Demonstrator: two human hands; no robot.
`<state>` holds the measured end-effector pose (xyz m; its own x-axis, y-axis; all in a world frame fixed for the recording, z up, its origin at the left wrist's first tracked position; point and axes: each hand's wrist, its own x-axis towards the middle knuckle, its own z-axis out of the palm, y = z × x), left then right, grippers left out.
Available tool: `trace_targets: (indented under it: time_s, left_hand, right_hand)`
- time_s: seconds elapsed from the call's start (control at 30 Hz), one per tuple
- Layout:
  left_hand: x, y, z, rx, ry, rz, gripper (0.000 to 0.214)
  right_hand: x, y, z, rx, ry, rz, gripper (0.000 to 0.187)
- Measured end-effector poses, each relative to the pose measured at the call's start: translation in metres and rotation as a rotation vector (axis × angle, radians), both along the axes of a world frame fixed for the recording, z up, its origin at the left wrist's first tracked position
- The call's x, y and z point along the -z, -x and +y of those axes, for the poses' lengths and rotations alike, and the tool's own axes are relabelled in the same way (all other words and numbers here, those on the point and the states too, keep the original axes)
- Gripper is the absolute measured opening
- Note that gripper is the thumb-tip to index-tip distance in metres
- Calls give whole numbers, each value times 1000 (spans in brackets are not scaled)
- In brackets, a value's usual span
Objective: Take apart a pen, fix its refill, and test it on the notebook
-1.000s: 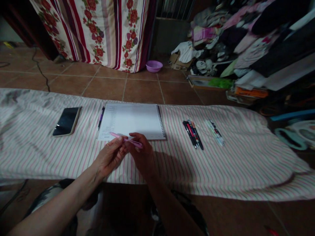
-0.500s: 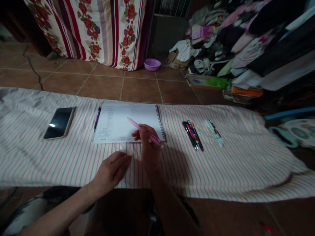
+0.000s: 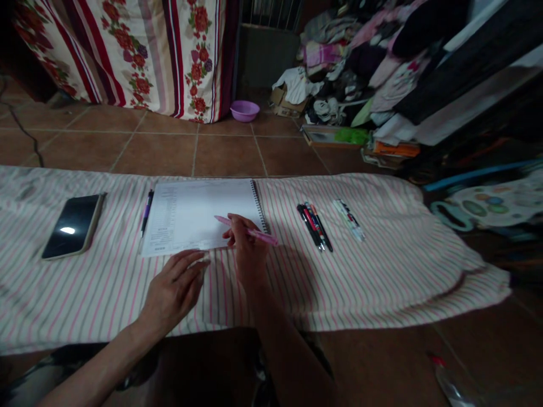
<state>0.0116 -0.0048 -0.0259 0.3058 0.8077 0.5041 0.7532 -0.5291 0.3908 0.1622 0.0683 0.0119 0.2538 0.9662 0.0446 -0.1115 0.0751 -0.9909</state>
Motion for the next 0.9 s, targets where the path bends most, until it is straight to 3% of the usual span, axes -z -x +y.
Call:
trace_targets:
  time_s: [0.13, 0.47, 0.9]
  left_hand:
    - [0, -4, 6, -14, -12, 58, 30]
    - [5, -11, 10, -19, -27, 154, 31]
    - [9, -10, 8, -26, -20, 143, 30]
  right_hand:
    - [3, -4, -2, -55, 22, -61, 32]
    - [23, -11, -1, -101, 26, -237, 20]
    - [27, -2, -9, -173, -59, -390, 15]
